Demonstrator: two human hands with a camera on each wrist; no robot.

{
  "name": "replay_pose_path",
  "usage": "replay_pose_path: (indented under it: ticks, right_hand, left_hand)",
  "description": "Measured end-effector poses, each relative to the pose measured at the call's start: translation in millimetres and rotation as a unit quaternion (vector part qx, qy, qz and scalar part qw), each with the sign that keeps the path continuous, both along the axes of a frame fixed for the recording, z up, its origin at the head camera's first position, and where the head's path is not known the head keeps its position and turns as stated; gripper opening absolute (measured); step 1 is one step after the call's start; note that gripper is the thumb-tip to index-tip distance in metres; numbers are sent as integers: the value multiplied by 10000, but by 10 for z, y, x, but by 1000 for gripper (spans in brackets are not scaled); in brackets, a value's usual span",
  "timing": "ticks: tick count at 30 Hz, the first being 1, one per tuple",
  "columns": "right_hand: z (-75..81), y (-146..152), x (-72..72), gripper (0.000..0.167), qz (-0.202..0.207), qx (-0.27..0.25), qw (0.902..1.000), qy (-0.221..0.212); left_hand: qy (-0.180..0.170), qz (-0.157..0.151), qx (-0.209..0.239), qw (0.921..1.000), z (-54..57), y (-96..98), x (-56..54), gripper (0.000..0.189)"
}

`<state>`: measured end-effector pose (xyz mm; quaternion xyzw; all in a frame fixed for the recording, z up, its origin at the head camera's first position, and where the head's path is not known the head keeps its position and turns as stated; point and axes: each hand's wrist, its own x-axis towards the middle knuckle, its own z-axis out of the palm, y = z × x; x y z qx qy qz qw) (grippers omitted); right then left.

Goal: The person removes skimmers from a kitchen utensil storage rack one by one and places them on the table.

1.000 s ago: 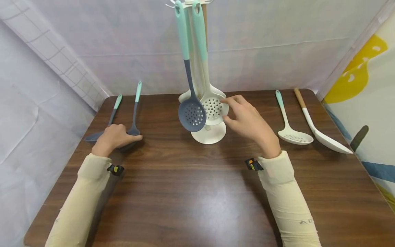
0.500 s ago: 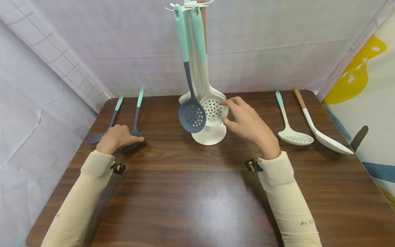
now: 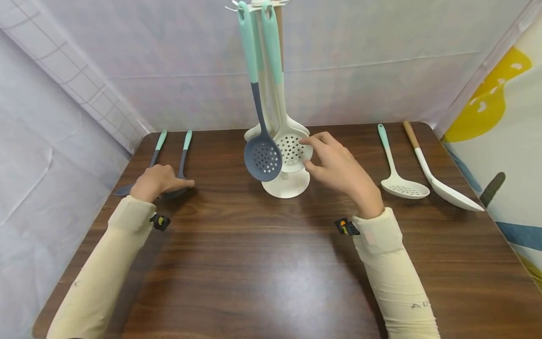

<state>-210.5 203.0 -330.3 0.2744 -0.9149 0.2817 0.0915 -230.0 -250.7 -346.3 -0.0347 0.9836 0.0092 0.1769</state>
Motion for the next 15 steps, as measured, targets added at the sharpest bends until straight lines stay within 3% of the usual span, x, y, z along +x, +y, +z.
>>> replay_pose_path:
  ticks: [7,15]
  right_hand:
    - [-63,-58,-36,48,-58,-236,9996,149]
    - [-156,-126,-100,43,-144,-616,9973,362]
  left_hand:
    - [178,-38,-95,9998,4,24,-9,97]
    - [364,-296,-147,9988,-23,82,22,83]
